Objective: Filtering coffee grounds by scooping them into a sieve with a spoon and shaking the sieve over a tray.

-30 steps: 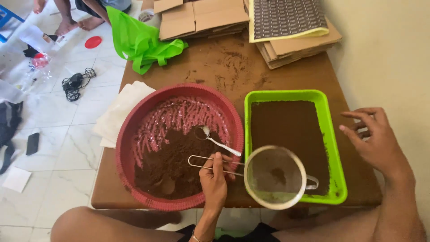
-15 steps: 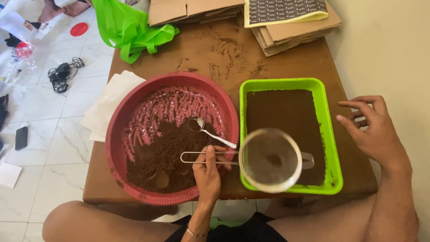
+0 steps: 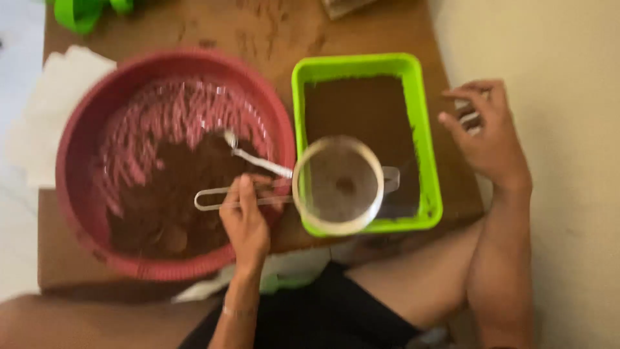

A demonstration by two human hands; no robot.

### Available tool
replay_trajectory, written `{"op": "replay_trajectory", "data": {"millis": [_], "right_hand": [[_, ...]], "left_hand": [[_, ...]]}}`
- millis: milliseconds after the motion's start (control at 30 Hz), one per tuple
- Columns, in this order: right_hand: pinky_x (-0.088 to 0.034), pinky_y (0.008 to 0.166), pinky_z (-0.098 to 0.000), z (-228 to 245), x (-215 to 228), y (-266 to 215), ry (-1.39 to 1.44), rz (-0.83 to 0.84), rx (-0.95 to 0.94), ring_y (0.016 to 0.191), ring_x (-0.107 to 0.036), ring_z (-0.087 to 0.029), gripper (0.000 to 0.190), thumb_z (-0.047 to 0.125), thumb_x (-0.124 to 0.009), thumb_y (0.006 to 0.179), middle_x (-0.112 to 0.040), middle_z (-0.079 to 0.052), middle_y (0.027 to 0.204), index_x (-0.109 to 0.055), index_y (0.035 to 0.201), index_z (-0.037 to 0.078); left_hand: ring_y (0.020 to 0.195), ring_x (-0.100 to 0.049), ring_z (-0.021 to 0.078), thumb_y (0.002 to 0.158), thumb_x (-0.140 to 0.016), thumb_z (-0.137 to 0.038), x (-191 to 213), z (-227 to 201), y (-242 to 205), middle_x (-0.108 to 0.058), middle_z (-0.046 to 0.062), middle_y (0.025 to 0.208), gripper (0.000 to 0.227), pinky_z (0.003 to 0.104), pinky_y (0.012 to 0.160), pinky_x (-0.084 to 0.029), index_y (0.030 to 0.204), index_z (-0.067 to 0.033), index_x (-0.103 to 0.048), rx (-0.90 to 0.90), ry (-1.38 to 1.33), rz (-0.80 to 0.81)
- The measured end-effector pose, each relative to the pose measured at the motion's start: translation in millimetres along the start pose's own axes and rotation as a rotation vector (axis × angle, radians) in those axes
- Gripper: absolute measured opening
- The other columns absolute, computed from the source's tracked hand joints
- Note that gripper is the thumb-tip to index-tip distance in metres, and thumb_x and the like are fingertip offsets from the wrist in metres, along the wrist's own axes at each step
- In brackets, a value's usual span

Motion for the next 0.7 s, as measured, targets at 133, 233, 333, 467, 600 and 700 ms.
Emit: {"op": "replay_trajectory", "data": {"millis": [133, 233, 333, 467, 600, 700], "right_hand": [[-0.052, 0.088, -0.0358, -6.0, -4.8, 0.2, 0.034, 0.01, -0.017, 0.099, -0.056, -0.025, 0.034, -0.001, -0.07, 0.096, -0.043, -0.016, 0.135, -0.064, 0.129, -0.002], [-0.052, 0.086, -0.0363, -9.6, -7.4, -2.6, 0.004, 0.004, -0.01, 0.098, -0.056, -0.026, 0.035, -0.001, -0.071, 0.095, -0.044, -0.017, 0.136, -0.066, 0.129, -0.001], [-0.053, 0.085, -0.0373, -15.0, -5.3, -0.2, -0.027, -0.011, -0.003, 0.098, -0.057, -0.027, 0.035, 0.002, -0.072, 0.094, -0.045, -0.017, 0.136, -0.066, 0.129, 0.0], [-0.053, 0.085, -0.0379, -20.0, -6.0, -1.3, -0.044, 0.002, -0.056, 0.097, -0.057, -0.027, 0.034, 0.003, -0.072, 0.095, -0.045, -0.017, 0.136, -0.068, 0.129, 0.0], [-0.054, 0.086, -0.039, -22.7, -6.8, -1.1, -0.076, 0.013, -0.079, 0.095, -0.06, -0.027, 0.034, 0.004, -0.072, 0.094, -0.044, -0.018, 0.136, -0.068, 0.128, 0.0], [-0.053, 0.085, -0.0382, -24.3, -8.9, 3.2, -0.066, -0.007, -0.027, 0.097, -0.057, -0.027, 0.034, 0.001, -0.073, 0.095, -0.046, -0.018, 0.135, -0.069, 0.128, -0.001]], "left_hand": [[0.057, -0.059, 0.0121, 0.109, -0.047, -0.024, 4.4, 13.2, 0.9, -0.062, 0.005, 0.065, 0.033, 0.024, 0.06, -0.051, 0.101, -0.0004, -0.069, 0.023, -0.049, -0.019], [0.056, -0.06, 0.0124, 0.108, -0.05, -0.024, 6.9, 21.0, 1.2, -0.063, 0.005, 0.066, 0.032, 0.024, 0.055, -0.051, 0.1, 0.0003, -0.07, 0.091, -0.152, -0.019], [0.054, -0.059, 0.0131, 0.108, -0.049, -0.026, 2.9, 12.9, 2.8, -0.062, 0.006, 0.062, 0.036, 0.025, 0.054, -0.049, 0.097, 0.0008, -0.07, 0.022, -0.108, 0.004], [0.062, -0.065, 0.0158, 0.107, -0.049, -0.029, -0.4, 15.8, -0.1, -0.068, 0.01, 0.068, 0.041, 0.027, 0.061, -0.054, 0.105, 0.0042, -0.073, 0.082, -0.138, 0.047], [0.055, -0.058, 0.0137, 0.107, -0.05, -0.029, 0.7, 9.4, 0.4, -0.063, 0.007, 0.061, 0.043, 0.026, 0.054, -0.049, 0.093, 0.0037, -0.074, 0.033, -0.06, 0.045], [0.051, -0.057, 0.0114, 0.108, -0.048, -0.029, 6.7, 2.2, 3.2, -0.062, 0.005, 0.057, 0.044, 0.024, 0.051, -0.046, 0.092, 0.0022, -0.075, -0.055, 0.013, 0.021]]}}
Point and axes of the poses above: each hand's wrist, its own y-axis towards the middle knuckle, its own x-axis out of the back of the hand, z = x × y, the point moved 8 cm from there along y, towards the middle knuckle
